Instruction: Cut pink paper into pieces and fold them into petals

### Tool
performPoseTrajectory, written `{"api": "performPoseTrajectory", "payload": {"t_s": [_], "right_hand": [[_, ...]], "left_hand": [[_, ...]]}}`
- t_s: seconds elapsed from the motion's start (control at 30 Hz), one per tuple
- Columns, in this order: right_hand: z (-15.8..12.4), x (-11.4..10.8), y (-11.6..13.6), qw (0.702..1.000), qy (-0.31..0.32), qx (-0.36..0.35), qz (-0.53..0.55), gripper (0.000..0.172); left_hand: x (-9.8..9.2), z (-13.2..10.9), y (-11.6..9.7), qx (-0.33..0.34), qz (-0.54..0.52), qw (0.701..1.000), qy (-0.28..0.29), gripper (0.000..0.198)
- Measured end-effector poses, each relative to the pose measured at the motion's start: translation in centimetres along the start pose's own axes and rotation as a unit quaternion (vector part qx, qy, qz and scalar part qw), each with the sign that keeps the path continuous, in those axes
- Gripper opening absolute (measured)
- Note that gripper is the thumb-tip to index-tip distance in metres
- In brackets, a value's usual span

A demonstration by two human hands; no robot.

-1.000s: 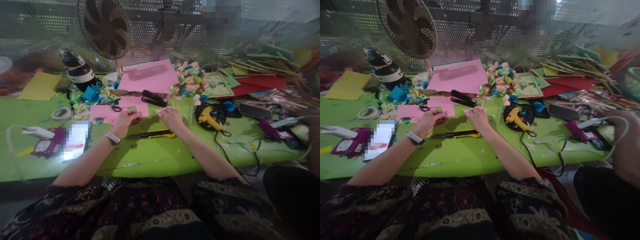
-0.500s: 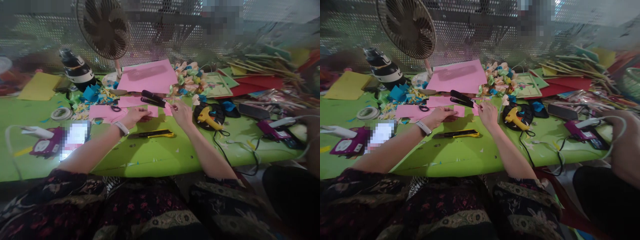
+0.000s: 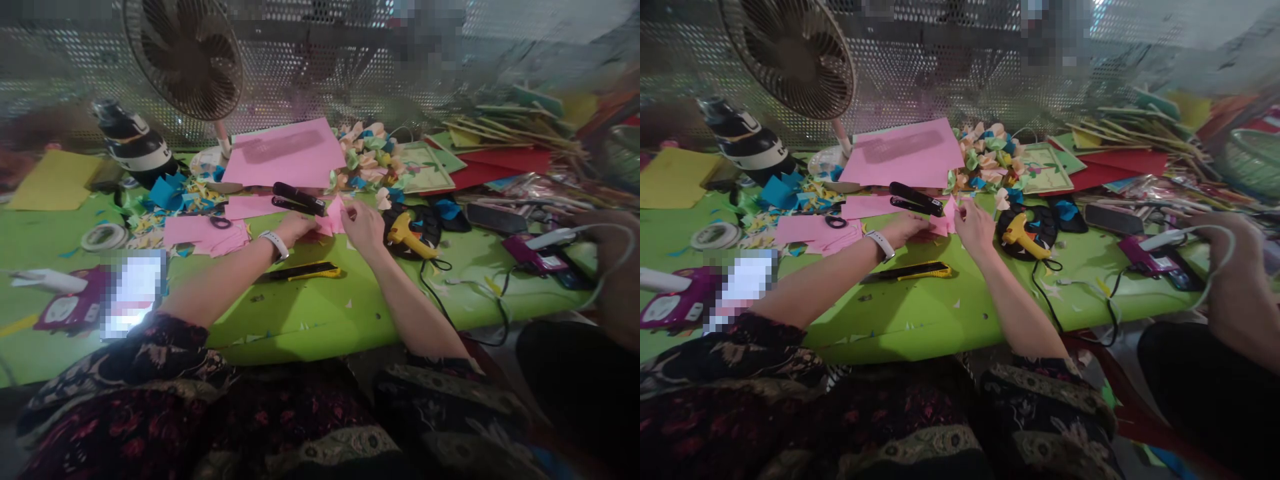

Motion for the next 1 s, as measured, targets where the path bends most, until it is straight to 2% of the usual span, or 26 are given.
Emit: {"api": "performPoseTrajectory", "payload": {"t_s": [0.23, 0.33, 0.57, 0.73, 0.83, 1.0], "right_hand": [[0.2, 0.1, -0.2, 1.000, 0.004, -0.006, 0.010, 0.010], [0.1, 0.1, -0.1, 1.000, 0.012, -0.008, 0.006, 0.013], [0.2, 0.3, -0.6, 0.999, -0.016, -0.006, 0.042, 0.012], [1.2, 1.3, -2.7, 0.992, -0.006, 0.052, 0.116, 0.007], [1.7, 2.6, -3.5, 0.981, 0.025, 0.075, 0.178, 0.014], [1.6, 4.2, -3.1, 0.938, 0.045, 0.082, 0.334, 0.015]], "left_hand": [[1.4, 0.4, -0.5, 0.009, 0.012, 1.000, 0.006, 0.013], [1.8, 0.3, -0.5, 0.000, 0.015, 1.000, -0.008, 0.016], [2.2, 0.5, -0.6, -0.004, 0.023, 0.999, -0.023, 0.010], [2.1, 0.8, -0.4, 0.008, 0.023, 1.000, -0.017, 0.011], [2.1, 1.1, -0.1, 0.012, 0.038, 0.999, -0.011, 0.010], [2.3, 1.5, -0.2, 0.028, 0.057, 0.998, -0.005, 0.005]]}}
Point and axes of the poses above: each hand's wrist, its own z-axis towards the middle knuckle, its own x-axis out of the palm, y = z × x, the point moved 7 cm from there along z, towards the middle knuckle, and after that the axes turned 6 degrees about y, right-handed, at the moved point
